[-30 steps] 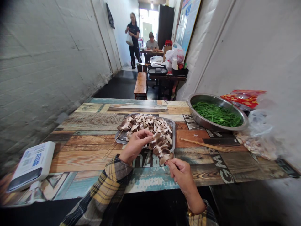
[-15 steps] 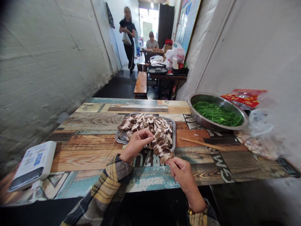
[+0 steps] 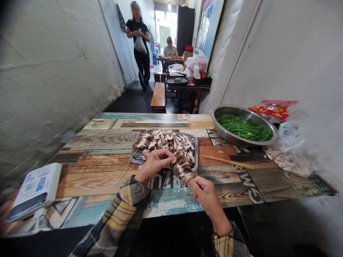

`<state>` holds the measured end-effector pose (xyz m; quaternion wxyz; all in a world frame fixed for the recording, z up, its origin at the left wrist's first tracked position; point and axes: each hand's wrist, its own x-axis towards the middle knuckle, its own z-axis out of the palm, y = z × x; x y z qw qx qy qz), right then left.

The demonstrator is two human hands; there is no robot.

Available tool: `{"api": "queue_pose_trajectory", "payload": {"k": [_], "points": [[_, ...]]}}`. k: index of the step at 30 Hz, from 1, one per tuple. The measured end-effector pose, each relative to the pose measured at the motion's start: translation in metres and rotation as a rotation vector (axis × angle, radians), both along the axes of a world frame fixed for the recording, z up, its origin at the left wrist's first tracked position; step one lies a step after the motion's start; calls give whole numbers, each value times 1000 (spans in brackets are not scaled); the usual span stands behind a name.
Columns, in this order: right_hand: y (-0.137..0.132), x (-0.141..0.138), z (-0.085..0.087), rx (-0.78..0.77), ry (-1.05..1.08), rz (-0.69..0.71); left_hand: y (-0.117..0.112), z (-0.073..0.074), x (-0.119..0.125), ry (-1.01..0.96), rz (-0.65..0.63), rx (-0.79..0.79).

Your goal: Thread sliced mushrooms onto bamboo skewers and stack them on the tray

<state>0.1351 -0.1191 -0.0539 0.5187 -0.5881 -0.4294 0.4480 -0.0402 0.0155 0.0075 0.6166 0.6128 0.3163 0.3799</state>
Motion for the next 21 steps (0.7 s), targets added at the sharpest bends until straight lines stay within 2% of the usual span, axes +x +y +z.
{"api": "queue_pose_trajectory", "payload": {"k": [3,8,11,16,21], "points": [[1,0,0,7,8,6,1,-1,-1,-36,-40,-37],[2,0,-1,36,34,20,3,-4,1,-187,1,-191],[4,-1,-1,49,31,12,1,-7,5,-179,-6,-246],[9,-5,-1,49,-57,9,1,-14,13,-145,-1,-263],[11,-12,5,62,-187,27,6,-17,12,-211,45,-314]]}}
